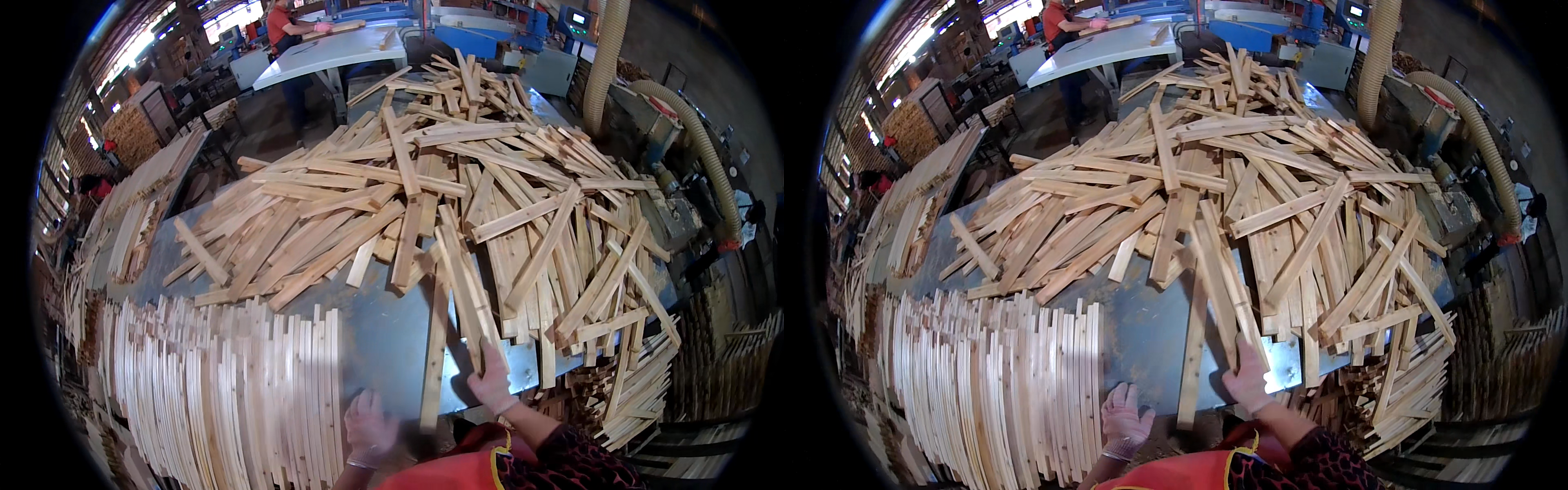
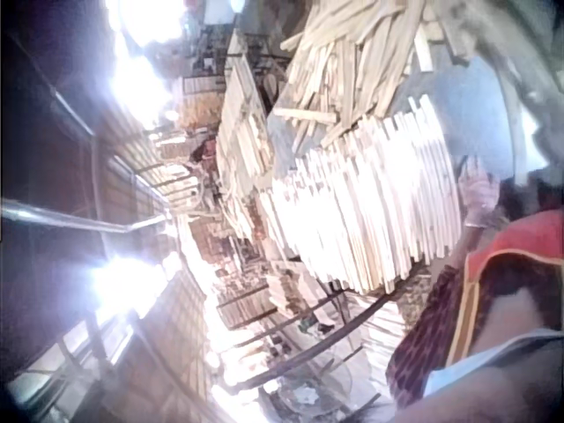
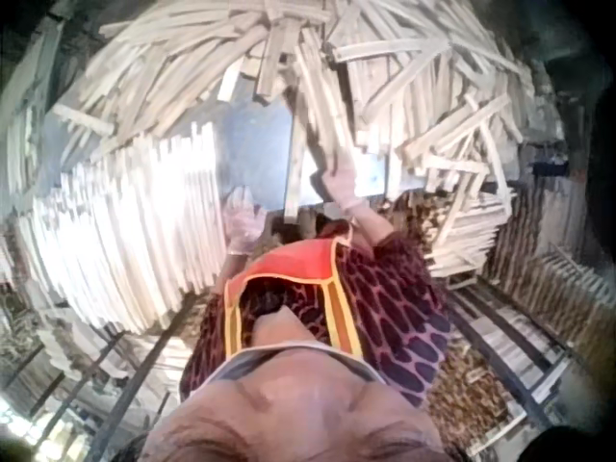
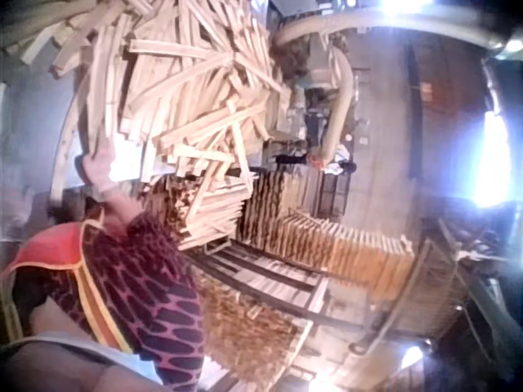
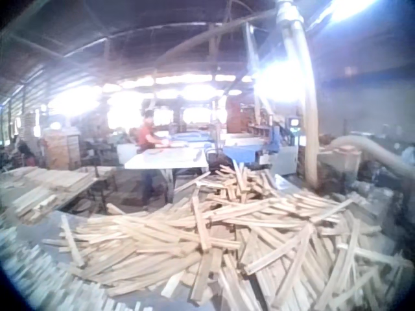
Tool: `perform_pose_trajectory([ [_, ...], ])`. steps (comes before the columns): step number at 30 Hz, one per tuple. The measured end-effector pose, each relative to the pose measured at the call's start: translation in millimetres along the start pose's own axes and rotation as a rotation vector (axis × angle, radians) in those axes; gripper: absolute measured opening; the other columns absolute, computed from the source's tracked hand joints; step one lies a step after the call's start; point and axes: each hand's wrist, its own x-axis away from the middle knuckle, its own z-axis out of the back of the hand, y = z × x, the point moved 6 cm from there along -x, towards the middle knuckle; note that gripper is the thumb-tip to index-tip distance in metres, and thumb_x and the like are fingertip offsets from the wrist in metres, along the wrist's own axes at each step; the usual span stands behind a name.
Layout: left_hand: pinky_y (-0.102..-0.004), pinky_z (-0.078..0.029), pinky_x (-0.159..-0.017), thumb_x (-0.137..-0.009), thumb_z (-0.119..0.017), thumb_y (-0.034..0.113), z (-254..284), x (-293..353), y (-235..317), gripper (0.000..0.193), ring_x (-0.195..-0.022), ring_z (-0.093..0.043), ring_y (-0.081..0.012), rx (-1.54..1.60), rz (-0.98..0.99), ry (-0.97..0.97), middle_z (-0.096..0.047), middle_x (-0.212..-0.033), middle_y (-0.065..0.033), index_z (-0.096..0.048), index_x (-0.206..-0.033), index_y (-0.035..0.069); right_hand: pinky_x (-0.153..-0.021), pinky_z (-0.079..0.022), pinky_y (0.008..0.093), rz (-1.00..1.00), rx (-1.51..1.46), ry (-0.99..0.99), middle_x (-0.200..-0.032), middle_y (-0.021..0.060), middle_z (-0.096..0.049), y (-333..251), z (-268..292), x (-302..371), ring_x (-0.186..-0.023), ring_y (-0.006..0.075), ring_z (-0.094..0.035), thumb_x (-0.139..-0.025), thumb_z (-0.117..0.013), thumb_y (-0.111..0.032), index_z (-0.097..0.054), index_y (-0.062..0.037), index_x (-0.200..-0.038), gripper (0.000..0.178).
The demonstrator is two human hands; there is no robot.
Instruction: The person sorts wooden planks on a metal table, picking them up and arranging them into neat stacks. They then carry a stack of planks to a nearby rack and place them on top of other wood. The person returns to the table to continue sorting the remaining planks.
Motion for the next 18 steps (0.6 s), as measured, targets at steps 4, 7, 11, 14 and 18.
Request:
perform_pose_trajectory([
  [4,-0.0518,-0.036,-0.116,-0.081,-0.079,0.043,-1.1,-27.7,24.1,0.078,-0.142,-0.044,-0.0363,0.008,-0.021,-0.056,-0.047,-0.153,-0.0140,-0.053,-0.146,0.008,-0.120,-0.040,0.0445,0.058,-0.110,-0.020,-0.150,0.0279,-0.053,-81.3,54.7,-122.6,-0.142,0.0407,-0.051,-0.083,-0.065,-0.016,-0.045,0.0015,-0.155,0.076],
  [7,-0.0520,-0.037,-0.115,-0.083,-0.078,0.042,-5.9,-51.0,52.8,0.077,-0.141,-0.044,-0.0365,0.035,-0.052,-0.098,-0.047,-0.152,-0.0146,-0.052,-0.147,0.007,-0.120,-0.039,0.0417,0.255,-0.625,0.264,-0.153,0.0288,-0.051,-89.7,158.6,-301.1,-0.143,0.0341,-0.050,-0.092,-0.073,-0.018,-0.037,0.0052,-0.159,0.079],
  [11,-0.0527,-0.039,-0.113,-0.085,-0.075,0.046,-16.9,-75.0,82.5,0.082,-0.138,-0.048,-0.0375,0.124,-0.019,-0.189,-0.051,-0.148,-0.0166,-0.048,-0.151,0.005,-0.119,-0.039,0.0462,-0.108,0.368,0.599,-0.153,0.0336,-0.047,38.7,222.5,-340.9,-0.141,0.0451,-0.049,-0.089,-0.074,-0.033,-0.034,0.0098,-0.158,0.090],
  [14,-0.0526,-0.046,-0.105,-0.085,-0.073,0.049,-13.9,-74.1,109.7,0.088,-0.127,-0.057,-0.0399,0.139,0.070,-0.361,-0.055,-0.142,-0.0197,-0.043,-0.154,0.004,-0.118,-0.040,0.0484,-0.272,0.353,0.268,-0.152,0.0339,-0.048,76.6,154.4,-264.6,-0.138,0.0486,-0.049,-0.086,-0.075,-0.040,-0.031,0.0063,-0.160,0.097],
  [18,-0.0518,-0.054,-0.091,-0.085,-0.073,0.051,-36.8,-70.9,103.8,0.093,-0.108,-0.066,-0.0431,0.124,0.096,-0.347,-0.062,-0.132,-0.0234,-0.038,-0.157,0.005,-0.116,-0.044,0.0468,-0.377,0.223,0.022,-0.151,0.0330,-0.050,81.1,91.0,-184.1,-0.138,0.0464,-0.052,-0.086,-0.073,-0.034,-0.027,0.0001,-0.164,0.096],
])
